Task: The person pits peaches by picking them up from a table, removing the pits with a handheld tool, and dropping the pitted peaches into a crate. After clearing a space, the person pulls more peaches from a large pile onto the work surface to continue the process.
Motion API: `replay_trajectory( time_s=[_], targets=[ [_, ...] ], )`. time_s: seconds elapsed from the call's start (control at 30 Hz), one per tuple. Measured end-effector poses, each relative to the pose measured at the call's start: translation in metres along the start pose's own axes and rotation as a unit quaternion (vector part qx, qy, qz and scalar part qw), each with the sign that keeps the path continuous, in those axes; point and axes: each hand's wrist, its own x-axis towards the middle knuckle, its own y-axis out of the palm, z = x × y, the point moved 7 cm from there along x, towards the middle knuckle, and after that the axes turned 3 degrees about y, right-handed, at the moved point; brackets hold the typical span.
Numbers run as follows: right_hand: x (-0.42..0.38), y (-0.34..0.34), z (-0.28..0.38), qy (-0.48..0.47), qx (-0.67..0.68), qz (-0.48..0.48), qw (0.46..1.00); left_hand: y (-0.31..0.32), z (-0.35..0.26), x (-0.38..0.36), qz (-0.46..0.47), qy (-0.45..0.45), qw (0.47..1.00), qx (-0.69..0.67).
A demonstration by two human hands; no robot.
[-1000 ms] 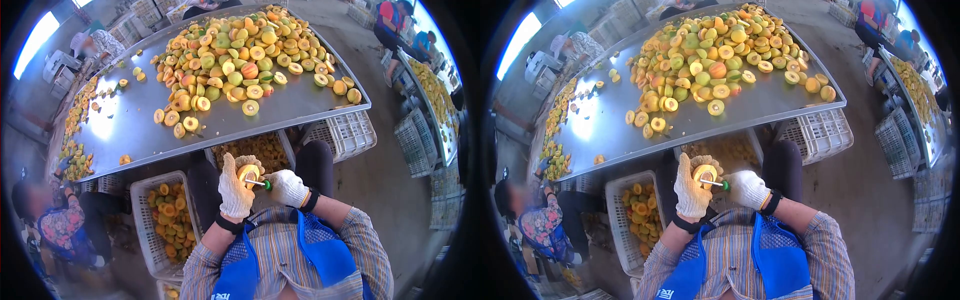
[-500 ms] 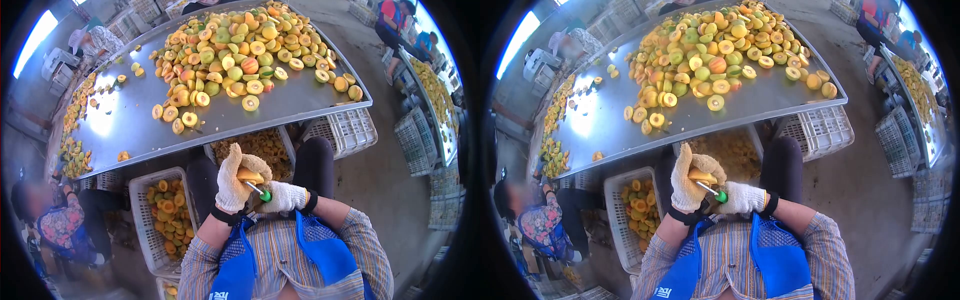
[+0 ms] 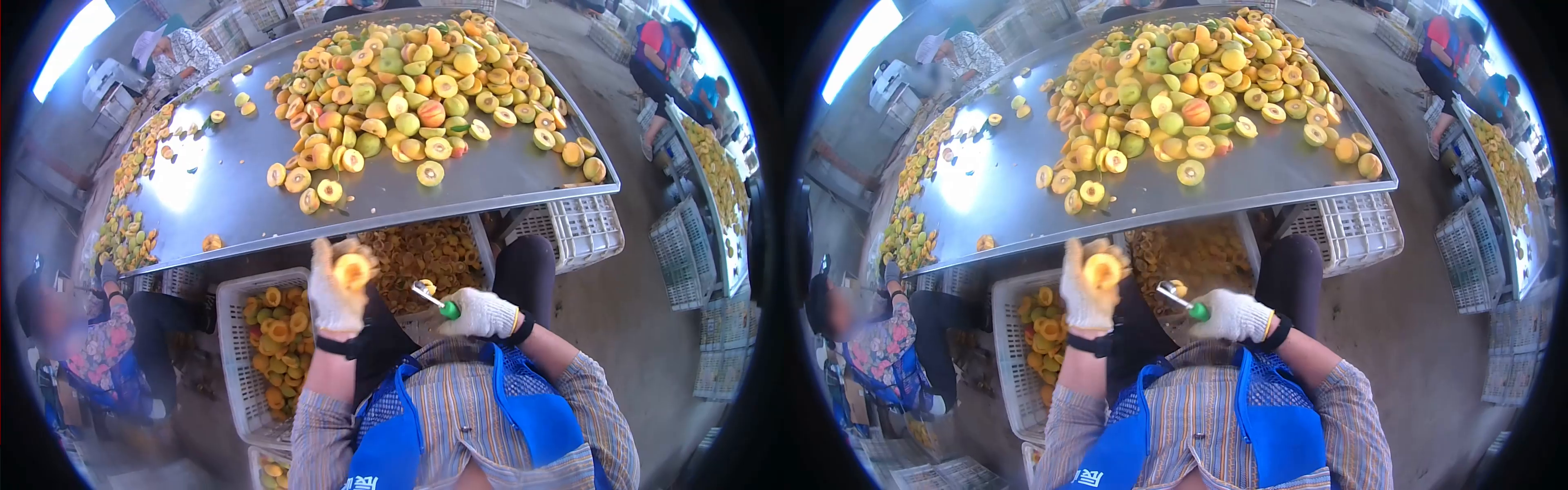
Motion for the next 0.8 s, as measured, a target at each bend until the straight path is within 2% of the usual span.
replay_trajectory(
  time_s=[0.03, 0.07, 0.1, 0.13, 0.17, 0.2, 0.27, 0.3, 0.33, 0.37, 0.4, 0.43, 0.47, 0.57, 0.63, 0.7, 0.77, 0.8],
  targets=[
    [0.003, -0.010, -0.007, 0.016, -0.062, -0.043, 0.997, -0.026, -0.021, 0.000, -0.026, 0.062, 0.997, 0.046],
    [0.006, -0.021, -0.012, 0.032, -0.122, -0.089, 0.988, -0.051, -0.040, -0.006, -0.084, 0.066, 0.991, 0.084],
    [0.004, -0.026, -0.016, 0.022, -0.131, -0.129, 0.983, -0.074, -0.062, -0.014, -0.108, 0.126, 0.957, 0.240],
    [0.004, -0.029, -0.020, 0.015, -0.113, -0.130, 0.985, -0.092, -0.083, -0.016, -0.116, 0.130, 0.856, 0.487],
    [0.004, -0.028, -0.021, 0.011, -0.109, -0.131, 0.985, -0.103, -0.095, -0.011, -0.089, 0.112, 0.585, 0.799],
    [0.007, -0.032, -0.023, 0.006, -0.104, -0.133, 0.986, -0.074, -0.097, -0.022, -0.171, 0.179, 0.302, 0.921],
    [0.009, -0.031, -0.021, -0.010, -0.110, -0.133, 0.985, -0.001, -0.092, -0.014, -0.103, 0.390, 0.387, 0.829],
    [0.010, -0.029, -0.022, -0.007, -0.110, -0.134, 0.985, 0.026, -0.073, 0.001, -0.031, 0.500, 0.386, 0.775],
    [0.011, -0.028, -0.023, -0.004, -0.112, -0.136, 0.984, 0.061, -0.054, 0.018, 0.026, 0.477, 0.443, 0.759],
    [0.010, -0.029, -0.021, -0.012, -0.113, -0.139, 0.984, 0.093, -0.031, 0.034, 0.075, 0.488, 0.444, 0.748],
    [0.010, -0.029, -0.022, -0.004, -0.105, -0.123, 0.987, 0.123, -0.007, 0.055, 0.119, 0.419, 0.467, 0.770],
    [0.012, -0.028, -0.022, 0.000, -0.113, -0.119, 0.987, 0.144, 0.017, 0.077, 0.159, 0.391, 0.454, 0.785],
    [0.013, -0.026, -0.023, 0.005, -0.121, -0.114, 0.986, 0.156, 0.040, 0.097, 0.190, 0.405, 0.429, 0.785],
    [0.014, -0.027, -0.024, -0.007, -0.129, -0.116, 0.985, 0.167, 0.091, 0.147, 0.241, 0.292, 0.402, 0.834],
    [0.013, -0.029, -0.024, -0.015, -0.129, -0.121, 0.984, 0.169, 0.102, 0.156, 0.249, 0.264, 0.388, 0.847],
    [0.008, -0.035, -0.022, -0.024, -0.127, -0.126, 0.983, 0.157, 0.113, 0.165, 0.284, 0.146, 0.383, 0.867],
    [-0.004, -0.056, -0.018, -0.005, 0.013, -0.162, 0.987, 0.159, 0.101, 0.154, 0.302, 0.136, 0.393, 0.858],
    [-0.006, -0.060, -0.015, -0.007, 0.014, -0.161, 0.987, 0.161, 0.088, 0.142, 0.317, 0.126, 0.405, 0.848]
  ],
)
